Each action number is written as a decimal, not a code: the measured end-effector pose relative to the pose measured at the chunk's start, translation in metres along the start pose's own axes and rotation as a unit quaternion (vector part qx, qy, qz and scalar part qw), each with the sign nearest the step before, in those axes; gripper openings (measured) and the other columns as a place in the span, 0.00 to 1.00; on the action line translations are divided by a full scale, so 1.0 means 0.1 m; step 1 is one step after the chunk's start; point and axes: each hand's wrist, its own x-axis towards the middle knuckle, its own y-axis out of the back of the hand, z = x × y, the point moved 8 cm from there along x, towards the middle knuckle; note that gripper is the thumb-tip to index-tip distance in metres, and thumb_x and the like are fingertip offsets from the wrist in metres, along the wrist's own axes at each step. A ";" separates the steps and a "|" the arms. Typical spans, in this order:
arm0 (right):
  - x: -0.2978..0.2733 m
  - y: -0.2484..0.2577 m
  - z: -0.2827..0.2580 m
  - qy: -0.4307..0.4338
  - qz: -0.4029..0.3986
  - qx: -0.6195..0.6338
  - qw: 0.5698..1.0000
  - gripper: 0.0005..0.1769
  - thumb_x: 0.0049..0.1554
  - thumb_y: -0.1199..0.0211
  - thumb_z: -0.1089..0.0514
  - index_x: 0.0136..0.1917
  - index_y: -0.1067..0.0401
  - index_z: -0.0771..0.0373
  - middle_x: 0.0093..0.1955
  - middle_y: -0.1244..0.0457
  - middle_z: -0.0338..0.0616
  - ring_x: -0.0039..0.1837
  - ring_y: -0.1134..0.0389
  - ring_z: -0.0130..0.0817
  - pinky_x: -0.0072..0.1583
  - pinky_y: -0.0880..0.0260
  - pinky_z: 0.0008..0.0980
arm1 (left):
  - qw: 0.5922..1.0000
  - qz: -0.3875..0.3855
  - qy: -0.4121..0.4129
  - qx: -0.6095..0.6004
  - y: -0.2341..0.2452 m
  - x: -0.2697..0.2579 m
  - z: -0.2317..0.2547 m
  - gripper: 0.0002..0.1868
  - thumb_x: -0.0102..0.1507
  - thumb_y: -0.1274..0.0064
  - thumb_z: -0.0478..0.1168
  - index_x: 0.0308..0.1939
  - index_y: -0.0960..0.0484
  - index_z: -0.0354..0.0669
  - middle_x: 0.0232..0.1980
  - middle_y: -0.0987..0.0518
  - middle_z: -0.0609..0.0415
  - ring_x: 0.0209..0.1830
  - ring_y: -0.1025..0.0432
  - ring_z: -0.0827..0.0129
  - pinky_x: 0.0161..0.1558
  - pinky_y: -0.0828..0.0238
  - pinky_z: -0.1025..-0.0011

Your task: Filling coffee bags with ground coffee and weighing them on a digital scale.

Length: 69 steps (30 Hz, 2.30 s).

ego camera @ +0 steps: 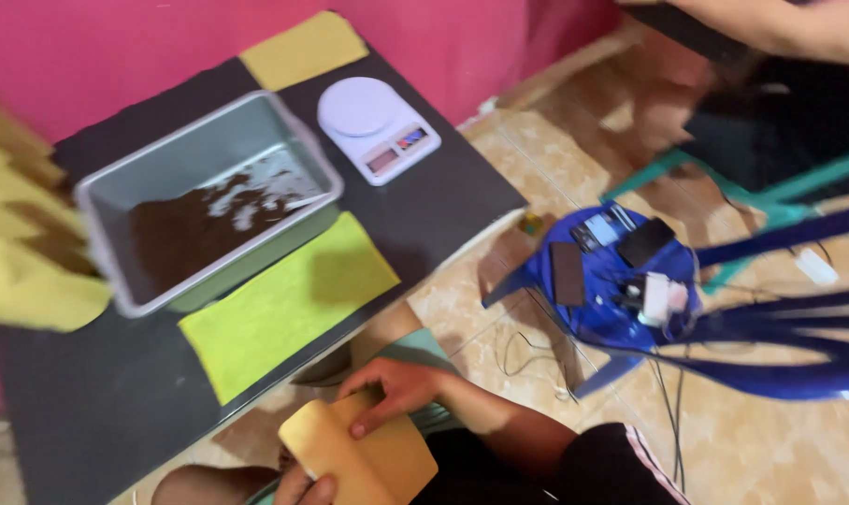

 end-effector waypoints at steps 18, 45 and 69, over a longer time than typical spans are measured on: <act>-0.13 -0.47 -1.13 0.245 0.166 -0.116 0.948 0.30 0.54 0.29 0.48 0.66 0.30 0.62 0.59 0.32 0.47 0.60 0.31 0.39 0.64 0.30 0.40 | 0.980 0.077 -0.147 0.112 -1.06 0.44 2.09 0.14 0.68 0.46 0.44 0.29 0.23 0.43 0.28 0.27 0.62 0.29 0.35 0.79 0.31 0.39 0.76; -0.22 -0.56 -1.69 0.224 0.250 -0.317 0.887 0.08 0.54 0.39 0.60 0.33 0.29 0.60 0.31 0.34 0.35 0.34 0.34 0.29 0.41 0.36 0.30 | 0.854 0.123 -0.329 0.384 -1.36 0.25 2.87 0.27 0.70 0.49 0.46 0.15 0.25 0.46 0.16 0.26 0.61 0.19 0.29 0.74 0.27 0.35 0.70; 0.27 -0.34 -2.13 0.382 0.075 -0.387 0.836 0.75 0.33 0.17 0.46 0.81 0.61 0.60 0.79 0.53 0.62 0.82 0.52 0.61 0.79 0.53 0.58 | 0.830 0.035 -0.196 0.521 -1.21 0.87 3.80 0.14 0.50 0.50 0.37 0.09 0.34 0.42 0.15 0.38 0.54 0.16 0.43 0.74 0.23 0.47 0.70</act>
